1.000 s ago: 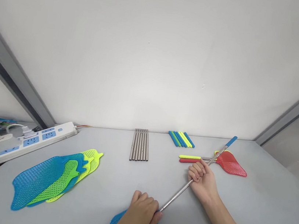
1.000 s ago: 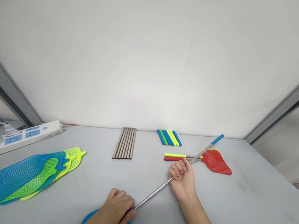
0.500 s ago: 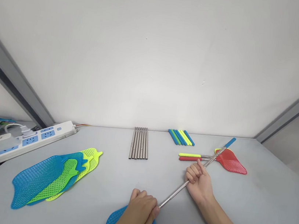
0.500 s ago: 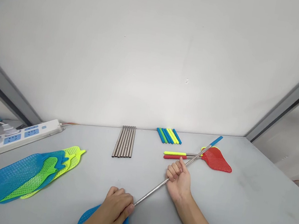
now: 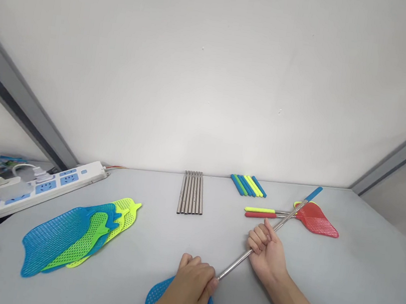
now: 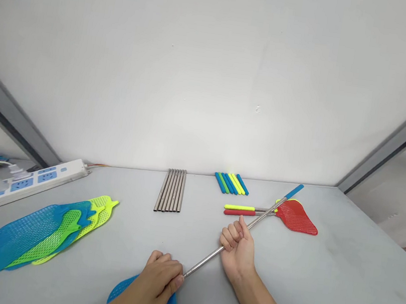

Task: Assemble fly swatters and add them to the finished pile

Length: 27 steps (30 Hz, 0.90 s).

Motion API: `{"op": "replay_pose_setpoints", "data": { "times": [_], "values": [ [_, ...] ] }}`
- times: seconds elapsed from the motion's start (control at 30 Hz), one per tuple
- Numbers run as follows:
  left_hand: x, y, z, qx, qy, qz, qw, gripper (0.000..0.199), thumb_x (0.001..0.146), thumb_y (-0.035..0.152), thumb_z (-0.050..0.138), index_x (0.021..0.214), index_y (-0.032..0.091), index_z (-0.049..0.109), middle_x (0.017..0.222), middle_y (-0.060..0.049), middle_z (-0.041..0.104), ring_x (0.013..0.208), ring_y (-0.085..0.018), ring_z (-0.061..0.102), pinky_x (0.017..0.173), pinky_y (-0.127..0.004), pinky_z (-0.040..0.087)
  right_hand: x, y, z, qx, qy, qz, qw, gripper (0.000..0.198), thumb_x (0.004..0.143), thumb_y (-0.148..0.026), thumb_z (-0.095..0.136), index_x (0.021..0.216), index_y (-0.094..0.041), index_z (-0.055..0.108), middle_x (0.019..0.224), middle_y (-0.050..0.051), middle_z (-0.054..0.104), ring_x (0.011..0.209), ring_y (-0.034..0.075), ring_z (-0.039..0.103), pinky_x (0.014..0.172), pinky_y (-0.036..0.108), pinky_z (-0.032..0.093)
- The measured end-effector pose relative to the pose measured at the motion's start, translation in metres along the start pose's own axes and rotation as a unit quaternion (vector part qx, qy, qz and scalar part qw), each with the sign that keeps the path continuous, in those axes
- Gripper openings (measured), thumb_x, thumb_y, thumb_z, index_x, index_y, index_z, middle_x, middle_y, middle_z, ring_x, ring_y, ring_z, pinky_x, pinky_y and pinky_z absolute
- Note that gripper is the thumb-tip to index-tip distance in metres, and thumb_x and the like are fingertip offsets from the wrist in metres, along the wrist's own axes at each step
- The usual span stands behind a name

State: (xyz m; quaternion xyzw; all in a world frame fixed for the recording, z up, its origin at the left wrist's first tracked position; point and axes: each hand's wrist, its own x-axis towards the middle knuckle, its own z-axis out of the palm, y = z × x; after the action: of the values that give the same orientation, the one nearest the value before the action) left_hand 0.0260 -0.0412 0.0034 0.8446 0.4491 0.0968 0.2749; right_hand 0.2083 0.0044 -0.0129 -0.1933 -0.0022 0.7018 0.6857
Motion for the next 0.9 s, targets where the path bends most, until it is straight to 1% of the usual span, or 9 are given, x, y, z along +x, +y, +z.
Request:
{"op": "replay_pose_setpoints", "data": {
  "times": [0.23,0.43,0.57,0.77,0.83,0.9],
  "values": [
    [0.001,0.003,-0.001,-0.010,0.004,-0.003,1.000,0.029,0.084,0.023,0.022,0.056,0.016,0.025,0.057,0.002,0.041,0.061,-0.013,0.032,0.067,-0.030,0.025,-0.002,0.005,0.003,-0.003,0.001,0.014,1.000,0.037,0.074,-0.025,0.051,0.052,-0.019,0.022,0.044,-0.008,0.015,0.036,0.005,0.016,0.031,0.019,0.017],
    [0.000,0.003,-0.002,-0.015,0.009,-0.004,1.000,0.029,0.084,0.024,0.023,0.057,0.016,0.027,0.058,0.002,0.042,0.062,-0.012,0.033,0.067,-0.029,0.025,-0.002,0.001,0.004,-0.012,-0.001,0.028,1.000,0.037,0.073,-0.026,0.052,0.052,-0.019,0.022,0.043,-0.008,0.016,0.036,0.005,0.018,0.031,0.018,0.019],
    [0.000,0.003,-0.003,-0.016,0.009,0.003,1.000,0.028,0.084,0.022,0.025,0.057,0.016,0.028,0.059,0.002,0.044,0.062,-0.012,0.034,0.068,-0.029,0.025,-0.001,-0.002,0.006,-0.018,-0.016,0.043,0.999,0.037,0.073,-0.025,0.052,0.051,-0.019,0.022,0.043,-0.008,0.018,0.036,0.006,0.021,0.032,0.019,0.021],
    [0.000,0.004,-0.003,-0.008,0.012,0.010,1.000,0.027,0.084,0.022,0.026,0.058,0.016,0.032,0.061,0.002,0.046,0.062,-0.012,0.036,0.068,-0.030,0.025,-0.001,-0.006,0.009,-0.077,-0.023,0.014,0.997,0.036,0.073,-0.026,0.050,0.050,-0.018,0.023,0.043,-0.007,0.021,0.037,0.005,0.024,0.033,0.019,0.024],
    [0.000,0.004,-0.004,-0.010,0.011,0.012,1.000,0.027,0.084,0.022,0.026,0.060,0.017,0.036,0.062,0.002,0.048,0.063,-0.012,0.036,0.069,-0.030,0.024,0.000,-0.007,0.008,-0.085,-0.022,0.011,0.996,0.035,0.073,-0.026,0.050,0.051,-0.018,0.024,0.044,-0.007,0.022,0.037,0.005,0.025,0.034,0.019,0.025],
    [-0.001,0.005,-0.006,-0.016,0.008,0.018,1.000,0.024,0.084,0.021,0.026,0.067,0.018,0.042,0.065,0.002,0.050,0.064,-0.013,0.038,0.069,-0.030,0.024,0.000,-0.008,0.008,-0.086,-0.020,0.012,0.996,0.034,0.073,-0.027,0.050,0.051,-0.018,0.025,0.044,-0.007,0.023,0.037,0.006,0.026,0.034,0.020,0.025]
  ]
}}
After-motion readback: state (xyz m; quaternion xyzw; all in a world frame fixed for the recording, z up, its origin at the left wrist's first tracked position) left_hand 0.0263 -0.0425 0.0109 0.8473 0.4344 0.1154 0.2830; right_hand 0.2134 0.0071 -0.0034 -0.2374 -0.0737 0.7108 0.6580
